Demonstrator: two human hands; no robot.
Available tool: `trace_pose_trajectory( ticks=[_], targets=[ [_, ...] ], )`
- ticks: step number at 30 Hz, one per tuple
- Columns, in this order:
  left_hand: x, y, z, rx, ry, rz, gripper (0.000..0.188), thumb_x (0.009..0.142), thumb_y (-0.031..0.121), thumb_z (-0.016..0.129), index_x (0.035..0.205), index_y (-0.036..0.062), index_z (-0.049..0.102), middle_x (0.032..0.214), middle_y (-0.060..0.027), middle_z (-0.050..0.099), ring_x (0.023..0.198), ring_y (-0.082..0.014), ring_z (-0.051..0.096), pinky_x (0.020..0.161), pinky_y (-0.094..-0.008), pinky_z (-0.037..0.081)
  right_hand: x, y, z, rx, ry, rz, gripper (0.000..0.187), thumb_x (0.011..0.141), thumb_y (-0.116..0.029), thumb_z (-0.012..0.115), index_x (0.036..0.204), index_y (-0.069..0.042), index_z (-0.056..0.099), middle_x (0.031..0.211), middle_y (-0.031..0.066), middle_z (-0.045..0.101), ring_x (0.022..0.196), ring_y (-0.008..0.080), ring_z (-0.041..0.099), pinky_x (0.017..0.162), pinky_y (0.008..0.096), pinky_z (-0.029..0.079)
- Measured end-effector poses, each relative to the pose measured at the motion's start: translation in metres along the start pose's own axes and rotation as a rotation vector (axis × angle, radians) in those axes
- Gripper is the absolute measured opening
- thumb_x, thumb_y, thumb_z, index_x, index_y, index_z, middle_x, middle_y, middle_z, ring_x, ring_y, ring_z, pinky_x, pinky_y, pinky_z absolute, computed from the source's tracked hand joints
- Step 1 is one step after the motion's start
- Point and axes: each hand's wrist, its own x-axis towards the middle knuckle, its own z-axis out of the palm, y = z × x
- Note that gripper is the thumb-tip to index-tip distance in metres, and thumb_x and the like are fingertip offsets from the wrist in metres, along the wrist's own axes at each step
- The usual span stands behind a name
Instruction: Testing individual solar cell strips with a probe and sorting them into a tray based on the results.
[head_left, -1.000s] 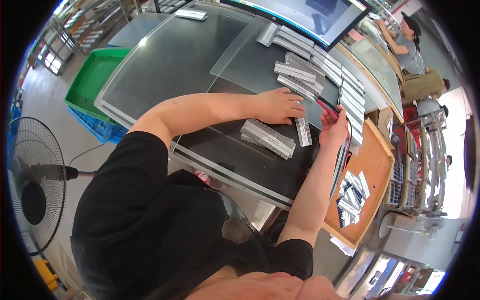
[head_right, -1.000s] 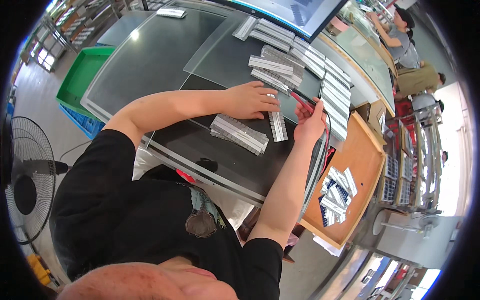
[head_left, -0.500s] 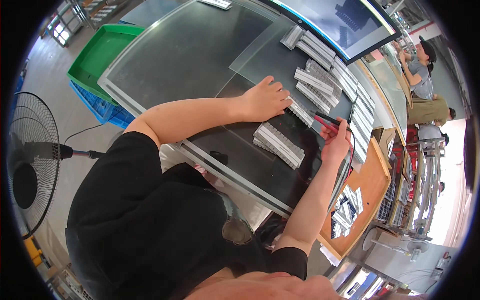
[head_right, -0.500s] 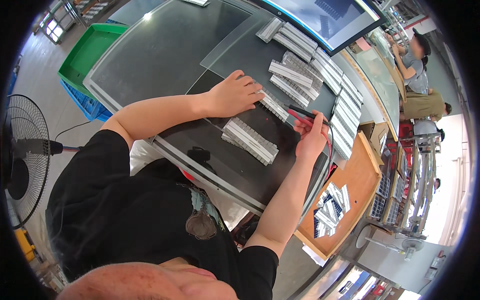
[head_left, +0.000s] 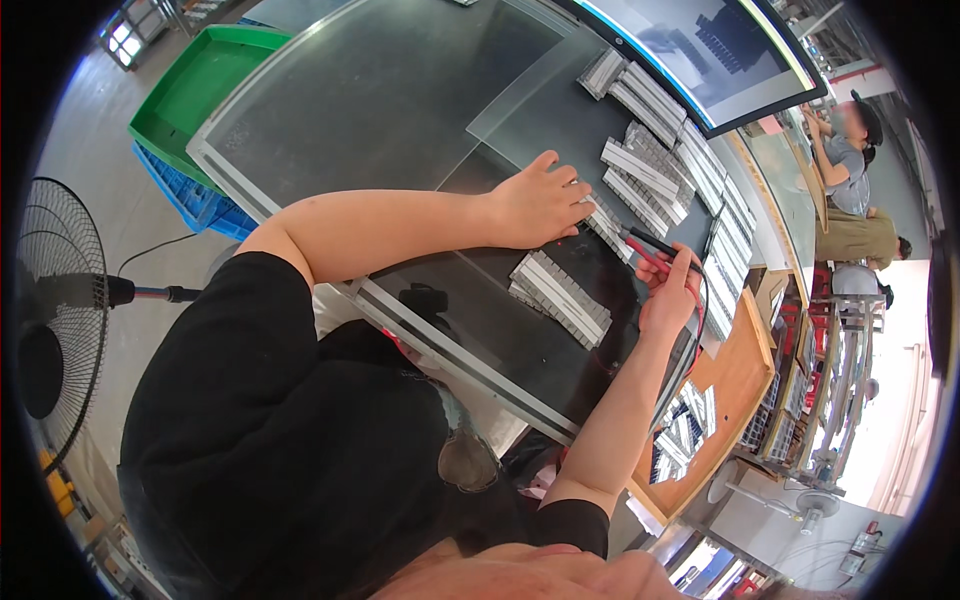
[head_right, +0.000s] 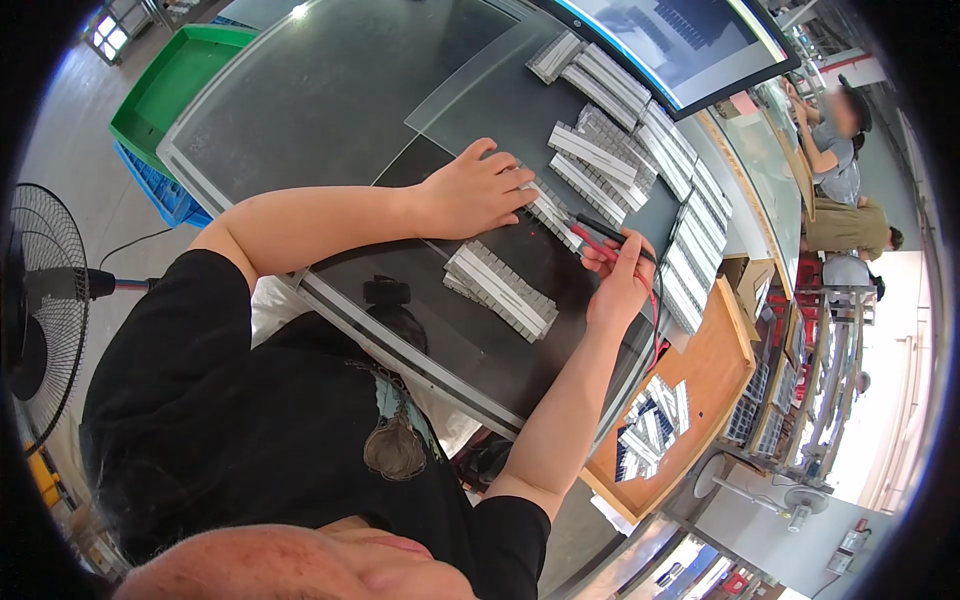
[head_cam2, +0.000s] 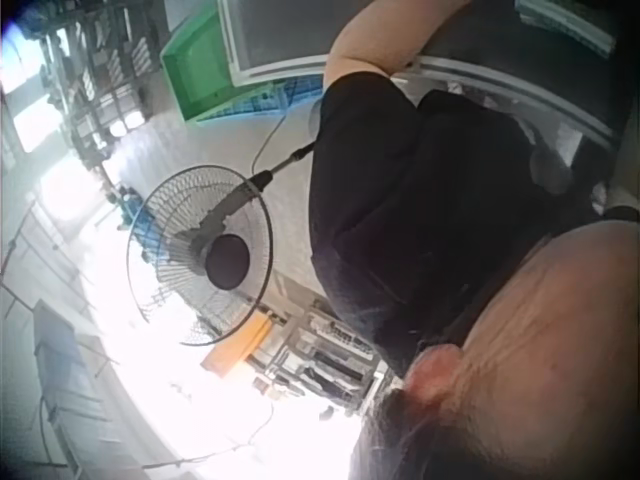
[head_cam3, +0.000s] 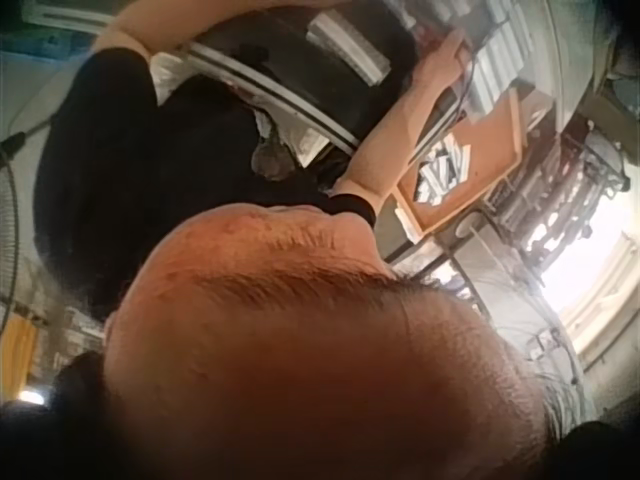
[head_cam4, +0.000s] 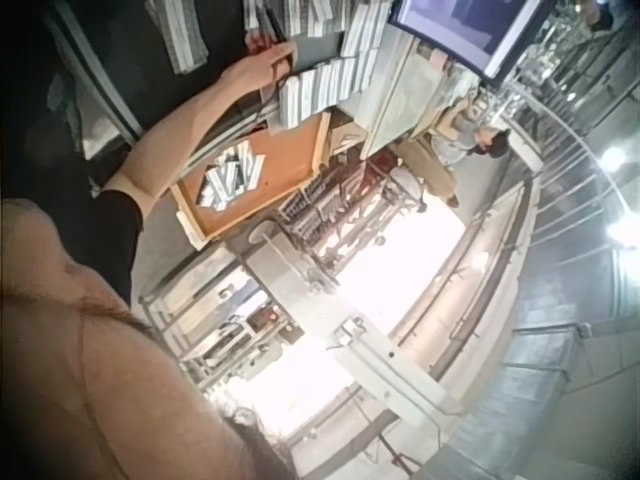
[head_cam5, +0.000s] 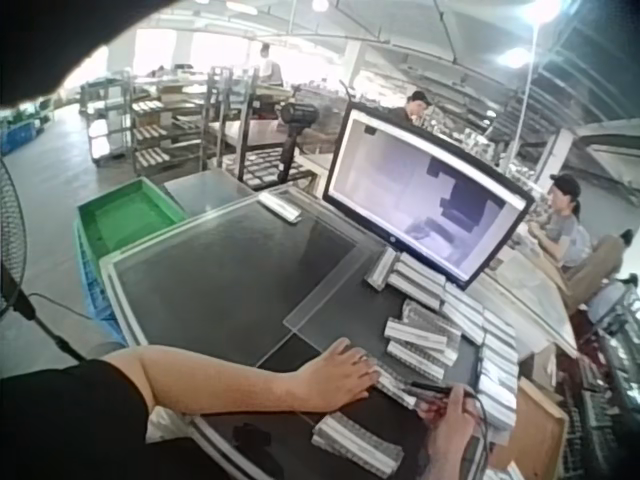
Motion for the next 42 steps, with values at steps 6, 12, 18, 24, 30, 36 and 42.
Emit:
trace_pose_trajectory(
  ticks=[6,12,18,24,30,36,42],
  targets=[
    [-0.001,-0.001,0.002,0.002,0.023,0.0,0.035,0.075,0.033,0.056,0.105,0.0141,0.052,0.107,-0.0015,0.049,0.099,-0.0176,0.043,0.088,-0.0388,0.028,-0.003,-0.003,0.003,-0.064,0.0,-0.023,0.026,0.088,-0.024,0.045,0.097,0.0,0.047,0.077,0.0112,0.052,0.058,0.0173,0.058,0.05,0.0241,0.048],
    [-0.001,-0.001,0.004,0.016,0.043,0.0,0.036,0.075,0.033,0.057,0.105,0.0144,0.052,0.106,-0.0012,0.049,0.099,-0.0174,0.043,0.088,-0.0389,0.028,0.0,0.0,0.002,-0.046,-0.026,-0.033,0.029,0.088,-0.026,0.045,0.098,0.002,0.047,0.079,0.0132,0.052,0.06,0.0188,0.06,0.051,0.0247,0.05],
    [0.0,0.0,0.002,0.003,0.006,-0.005,0.035,0.076,0.032,0.056,0.106,0.014,0.052,0.107,-0.0017,0.049,0.1,-0.0177,0.043,0.089,-0.0396,0.027,0.001,0.002,0.001,-0.025,-0.027,-0.004,0.029,0.088,-0.025,0.045,0.098,0.002,0.046,0.08,0.0128,0.052,0.06,0.0189,0.06,0.051,0.0249,0.05],
    [-0.002,-0.001,0.002,-0.008,0.022,-0.006,0.035,0.076,0.031,0.055,0.105,0.0133,0.052,0.107,-0.0026,0.049,0.1,-0.0185,0.042,0.089,-0.0405,0.027,0.001,0.005,0.003,-0.01,-0.028,-0.007,0.027,0.088,-0.025,0.044,0.098,0.001,0.046,0.08,0.0124,0.051,0.06,0.0187,0.06,0.051,0.0245,0.05],
    [-0.002,-0.001,0.002,-0.017,0.023,-0.007,0.034,0.076,0.03,0.056,0.105,0.0123,0.051,0.107,-0.0033,0.049,0.1,-0.0194,0.042,0.089,-0.0406,0.027,0.002,0.008,0.002,0.005,-0.027,-0.002,0.026,0.089,-0.023,0.044,0.098,0.001,0.046,0.079,0.0118,0.052,0.059,0.019,0.06,0.051,0.0243,0.05],
    [-0.001,-0.001,0.002,-0.03,0.037,-0.001,0.034,0.076,0.03,0.056,0.105,0.0119,0.05,0.106,-0.0034,0.048,0.1,-0.0193,0.042,0.088,-0.0407,0.028,0.002,0.006,0.003,0.0,-0.021,-0.008,0.027,0.089,-0.025,0.043,0.097,0.001,0.046,0.076,0.0106,0.052,0.059,0.0179,0.059,0.05,0.024,0.05],
    [-0.001,-0.001,0.001,-0.026,0.027,0.0,0.034,0.077,0.03,0.055,0.105,0.012,0.05,0.107,-0.0033,0.048,0.1,-0.0193,0.042,0.088,-0.0406,0.027,0.002,0.007,0.003,-0.001,-0.022,-0.011,0.026,0.089,-0.025,0.043,0.096,0.0,0.047,0.076,0.0105,0.053,0.059,0.0178,0.059,0.05,0.0242,0.05]
  ],
)
